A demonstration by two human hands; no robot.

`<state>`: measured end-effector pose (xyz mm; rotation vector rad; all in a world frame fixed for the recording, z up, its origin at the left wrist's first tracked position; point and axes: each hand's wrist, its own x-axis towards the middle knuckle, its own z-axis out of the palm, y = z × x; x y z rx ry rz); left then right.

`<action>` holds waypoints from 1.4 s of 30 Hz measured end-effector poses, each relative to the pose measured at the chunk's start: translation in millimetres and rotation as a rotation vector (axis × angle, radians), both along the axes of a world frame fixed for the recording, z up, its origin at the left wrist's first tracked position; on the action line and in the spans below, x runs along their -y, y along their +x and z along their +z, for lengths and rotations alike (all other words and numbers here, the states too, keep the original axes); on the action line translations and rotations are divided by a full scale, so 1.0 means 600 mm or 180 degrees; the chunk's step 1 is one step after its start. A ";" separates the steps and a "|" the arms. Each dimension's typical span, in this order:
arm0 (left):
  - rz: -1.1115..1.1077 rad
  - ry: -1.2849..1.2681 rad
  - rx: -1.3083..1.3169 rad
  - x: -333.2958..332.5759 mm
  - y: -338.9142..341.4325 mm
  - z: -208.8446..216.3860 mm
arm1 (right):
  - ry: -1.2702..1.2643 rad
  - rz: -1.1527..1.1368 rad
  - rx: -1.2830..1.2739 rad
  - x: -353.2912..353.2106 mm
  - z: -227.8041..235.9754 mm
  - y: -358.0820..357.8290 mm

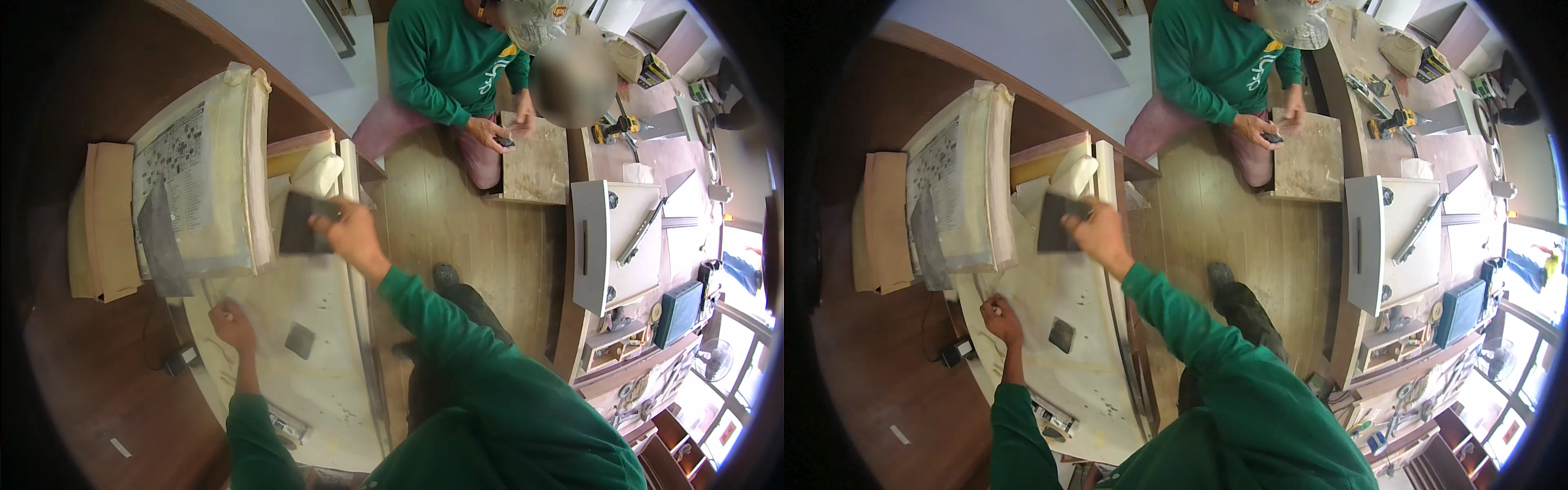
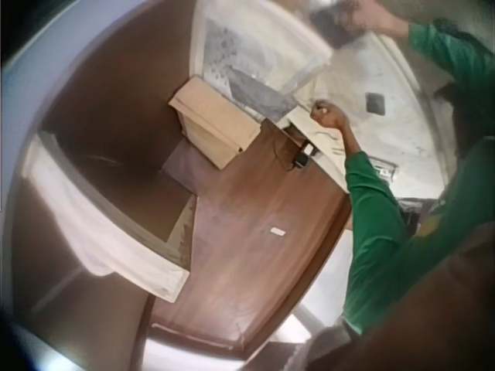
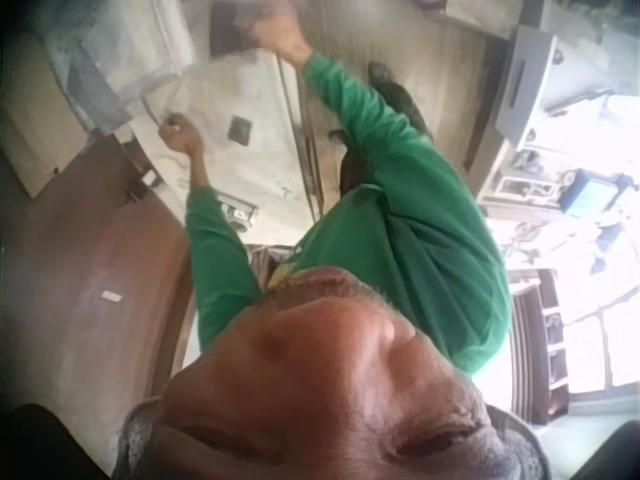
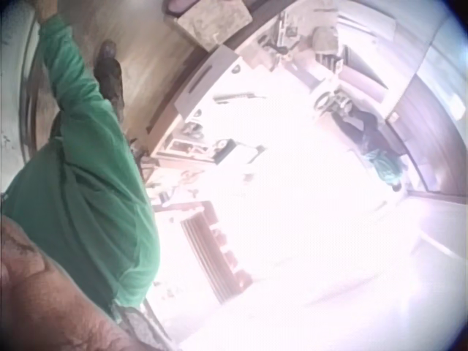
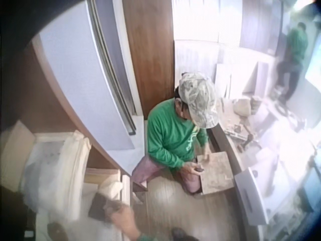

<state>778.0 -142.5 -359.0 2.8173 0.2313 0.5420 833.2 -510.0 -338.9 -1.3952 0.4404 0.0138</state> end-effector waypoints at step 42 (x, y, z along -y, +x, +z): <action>-0.0101 -0.0092 0.0300 0.018 0.012 0.002 | -0.4230 0.0746 0.2591 0.166 -0.071 0.204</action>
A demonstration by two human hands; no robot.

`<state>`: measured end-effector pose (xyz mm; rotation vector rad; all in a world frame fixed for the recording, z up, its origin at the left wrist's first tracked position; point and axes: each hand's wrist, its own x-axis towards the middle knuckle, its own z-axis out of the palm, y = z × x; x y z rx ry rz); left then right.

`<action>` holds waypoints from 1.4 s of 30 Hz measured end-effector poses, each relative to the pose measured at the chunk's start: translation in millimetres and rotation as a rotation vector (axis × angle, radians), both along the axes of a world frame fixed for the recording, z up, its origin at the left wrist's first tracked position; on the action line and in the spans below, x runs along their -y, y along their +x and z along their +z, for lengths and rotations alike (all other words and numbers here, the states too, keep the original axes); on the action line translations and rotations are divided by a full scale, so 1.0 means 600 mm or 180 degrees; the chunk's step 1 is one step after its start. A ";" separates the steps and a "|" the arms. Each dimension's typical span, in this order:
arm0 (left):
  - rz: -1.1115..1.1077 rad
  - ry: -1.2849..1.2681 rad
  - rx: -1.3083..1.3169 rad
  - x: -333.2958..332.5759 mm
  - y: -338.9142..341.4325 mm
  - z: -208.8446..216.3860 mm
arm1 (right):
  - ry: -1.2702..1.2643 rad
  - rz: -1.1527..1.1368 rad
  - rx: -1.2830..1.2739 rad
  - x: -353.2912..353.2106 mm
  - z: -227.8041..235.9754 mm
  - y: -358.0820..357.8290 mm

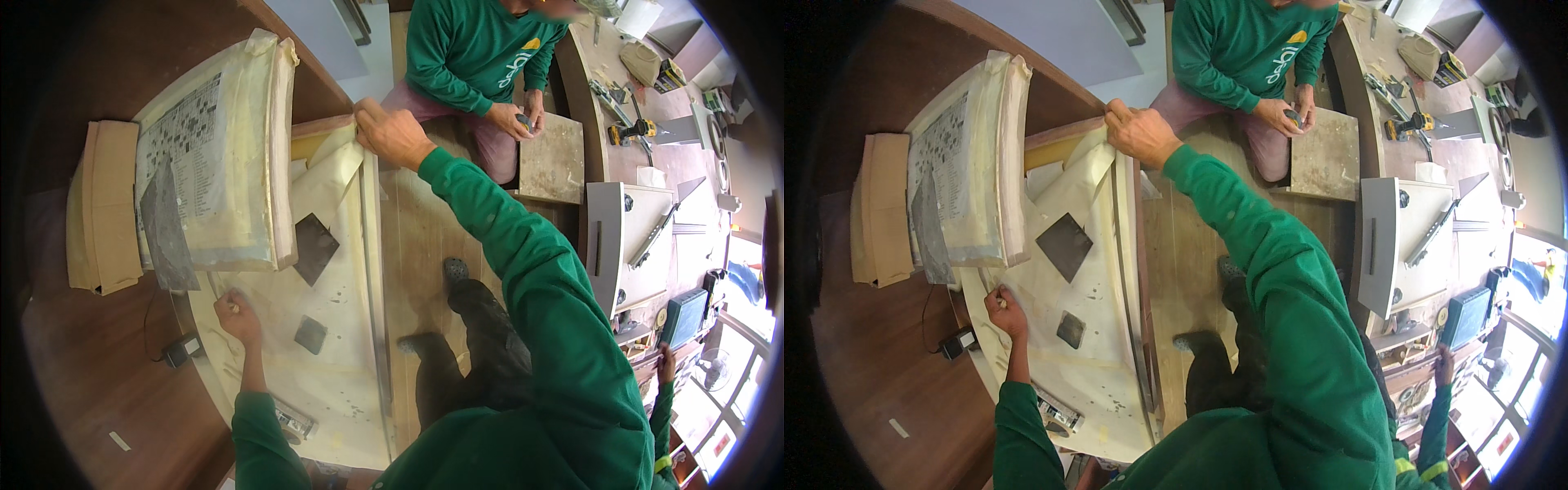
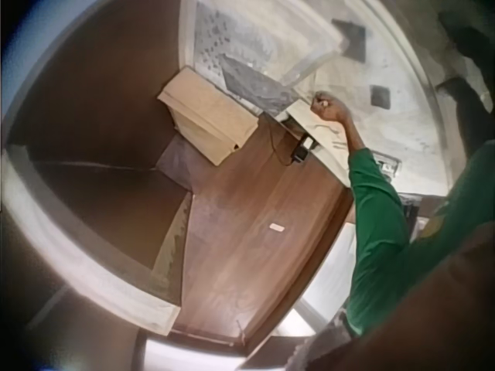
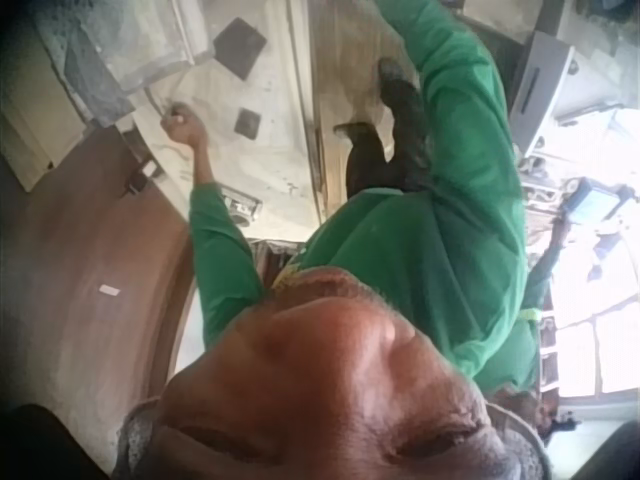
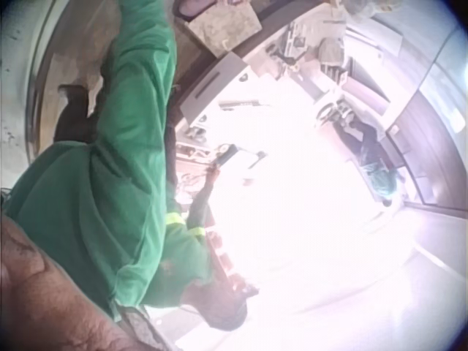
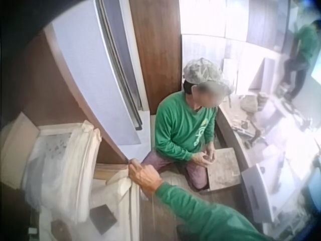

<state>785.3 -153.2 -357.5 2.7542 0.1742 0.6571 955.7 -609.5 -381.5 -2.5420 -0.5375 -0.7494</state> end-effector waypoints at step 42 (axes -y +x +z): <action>0.0110 0.0014 -0.0138 -0.004 0.001 -0.002 | 0.4074 -0.1455 -0.2376 -0.072 -0.016 0.016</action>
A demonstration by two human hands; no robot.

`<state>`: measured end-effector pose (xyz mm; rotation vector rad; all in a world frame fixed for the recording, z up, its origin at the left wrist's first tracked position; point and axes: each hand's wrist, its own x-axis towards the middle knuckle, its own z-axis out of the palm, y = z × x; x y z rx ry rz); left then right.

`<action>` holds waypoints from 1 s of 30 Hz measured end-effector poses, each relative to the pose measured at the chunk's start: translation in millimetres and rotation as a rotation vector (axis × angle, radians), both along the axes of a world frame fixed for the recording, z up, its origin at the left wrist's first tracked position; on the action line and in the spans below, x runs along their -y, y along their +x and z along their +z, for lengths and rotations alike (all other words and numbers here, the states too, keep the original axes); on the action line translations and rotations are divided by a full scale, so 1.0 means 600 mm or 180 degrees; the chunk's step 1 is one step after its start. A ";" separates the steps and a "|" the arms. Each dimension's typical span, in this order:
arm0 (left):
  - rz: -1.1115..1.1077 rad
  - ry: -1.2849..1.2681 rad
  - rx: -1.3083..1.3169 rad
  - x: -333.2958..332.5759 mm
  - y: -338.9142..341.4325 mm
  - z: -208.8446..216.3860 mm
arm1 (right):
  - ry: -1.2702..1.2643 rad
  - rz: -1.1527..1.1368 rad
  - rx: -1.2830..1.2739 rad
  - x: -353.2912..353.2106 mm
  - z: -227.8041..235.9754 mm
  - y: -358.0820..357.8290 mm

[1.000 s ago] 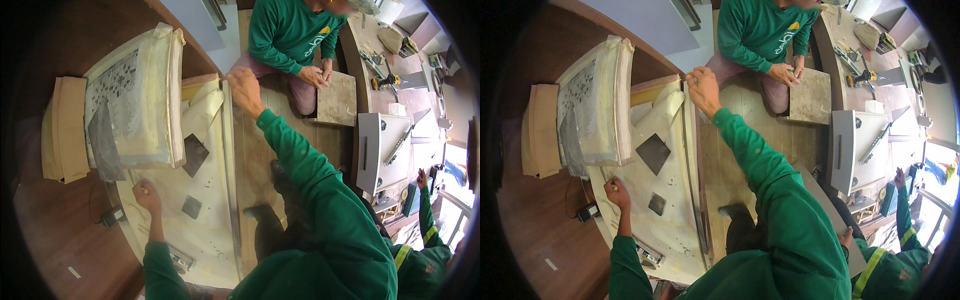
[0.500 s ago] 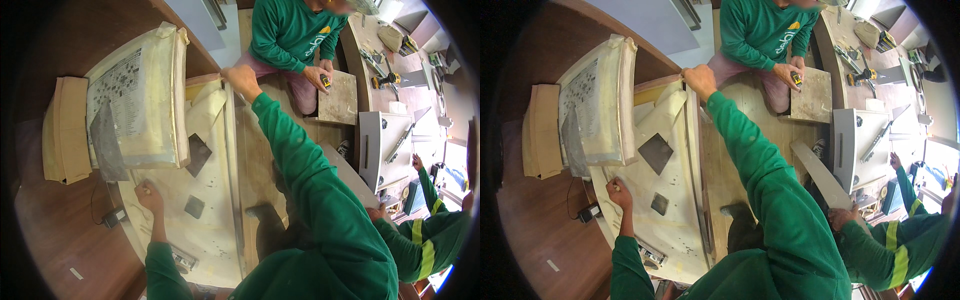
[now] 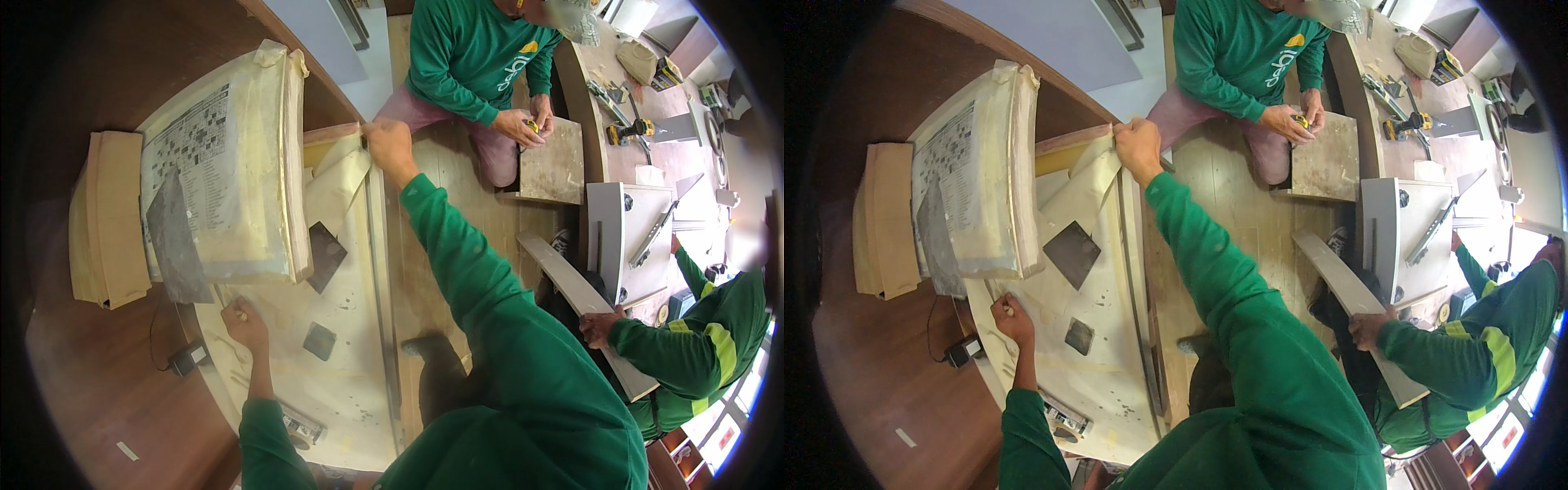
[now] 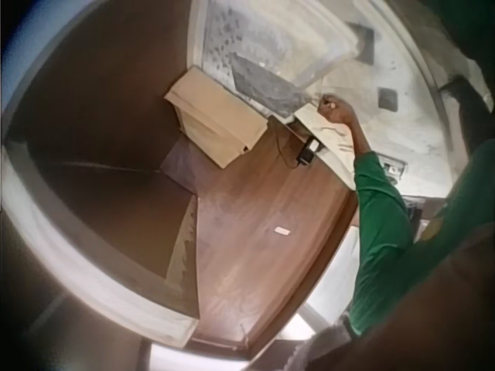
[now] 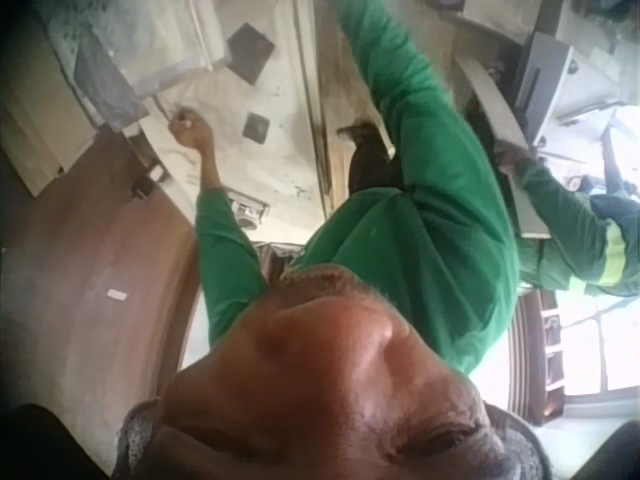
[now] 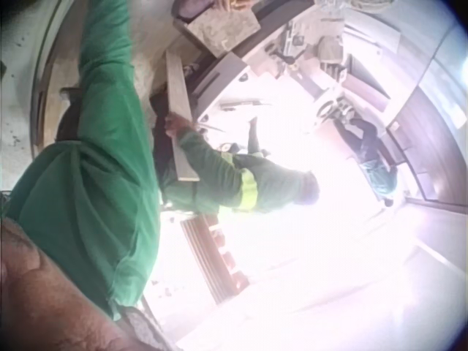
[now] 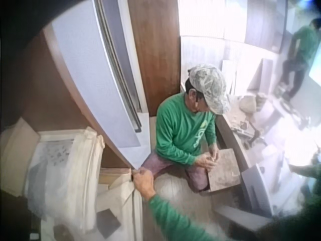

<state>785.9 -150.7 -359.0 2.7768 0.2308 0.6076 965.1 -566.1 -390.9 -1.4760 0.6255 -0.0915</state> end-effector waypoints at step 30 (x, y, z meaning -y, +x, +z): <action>-0.0008 -0.0109 -0.0079 0.003 0.000 0.004 | -0.1045 -0.0461 0.0192 -0.043 0.030 -0.025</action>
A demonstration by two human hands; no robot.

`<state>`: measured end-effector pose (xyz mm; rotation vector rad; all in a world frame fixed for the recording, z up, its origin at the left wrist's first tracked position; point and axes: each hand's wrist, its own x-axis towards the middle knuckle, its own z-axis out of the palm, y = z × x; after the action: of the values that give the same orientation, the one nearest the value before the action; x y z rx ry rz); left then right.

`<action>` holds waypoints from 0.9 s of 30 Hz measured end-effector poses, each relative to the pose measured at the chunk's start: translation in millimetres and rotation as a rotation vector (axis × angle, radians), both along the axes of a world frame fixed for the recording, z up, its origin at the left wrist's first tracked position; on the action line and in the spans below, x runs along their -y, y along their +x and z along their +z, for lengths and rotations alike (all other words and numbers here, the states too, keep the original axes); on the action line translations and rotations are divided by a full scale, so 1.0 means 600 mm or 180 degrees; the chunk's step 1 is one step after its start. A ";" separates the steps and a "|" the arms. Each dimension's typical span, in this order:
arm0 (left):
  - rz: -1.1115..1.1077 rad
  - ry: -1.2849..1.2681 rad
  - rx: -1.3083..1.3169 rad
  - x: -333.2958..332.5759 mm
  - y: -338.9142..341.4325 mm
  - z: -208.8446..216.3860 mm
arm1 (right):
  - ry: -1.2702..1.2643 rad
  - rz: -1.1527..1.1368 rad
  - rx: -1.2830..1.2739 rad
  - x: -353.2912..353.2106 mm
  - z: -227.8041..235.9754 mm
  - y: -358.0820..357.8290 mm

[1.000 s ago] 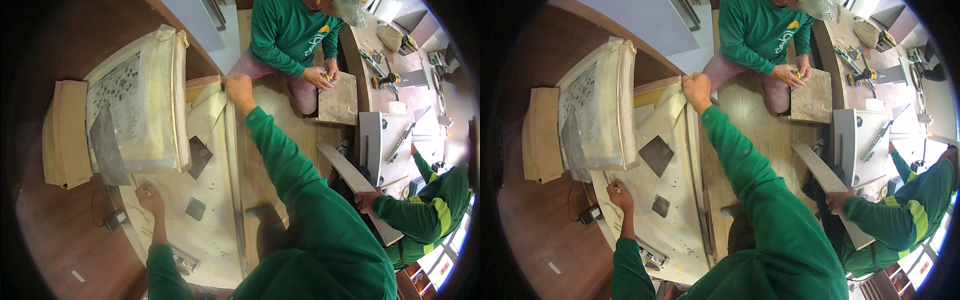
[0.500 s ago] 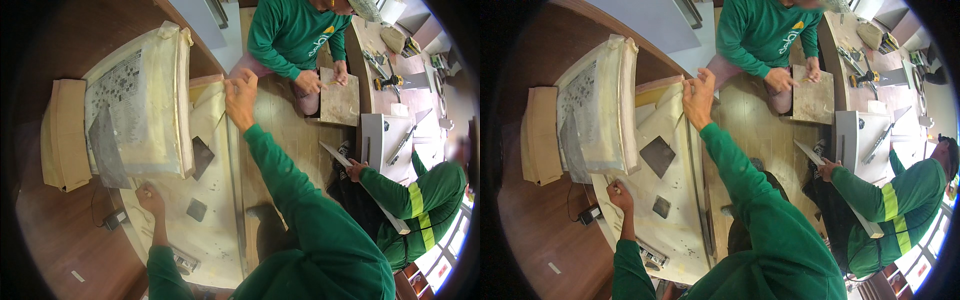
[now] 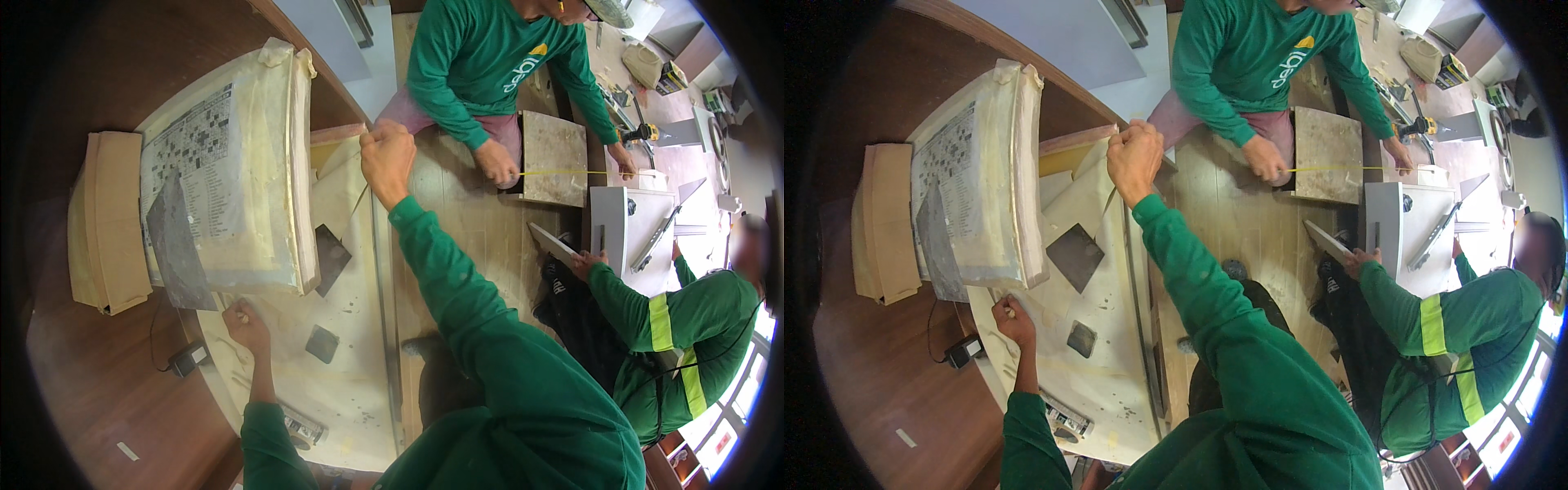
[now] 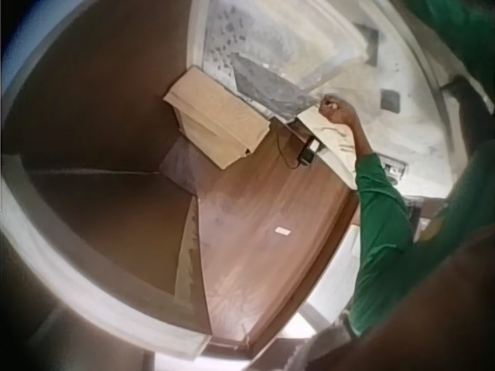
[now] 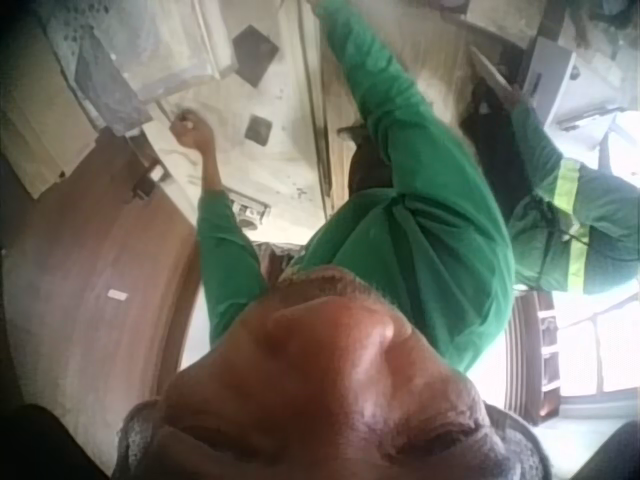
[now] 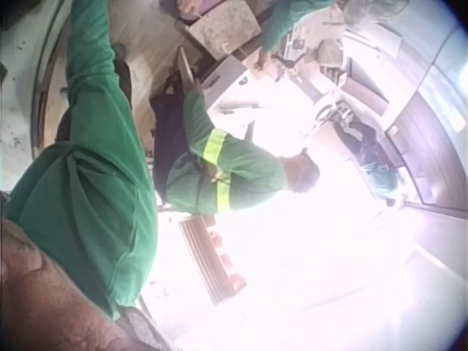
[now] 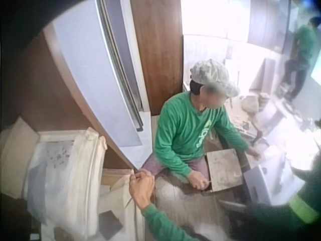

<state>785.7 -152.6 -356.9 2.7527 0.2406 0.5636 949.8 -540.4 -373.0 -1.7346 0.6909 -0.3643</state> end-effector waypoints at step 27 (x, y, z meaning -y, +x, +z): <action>-0.0253 -0.0236 0.0194 0.003 -0.003 0.009 | 0.1471 0.0885 0.0331 -0.065 0.053 -0.300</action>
<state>784.2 -154.7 -351.5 2.6559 0.1343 0.6040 769.7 -501.5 -341.5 -1.3357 0.4095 -0.0889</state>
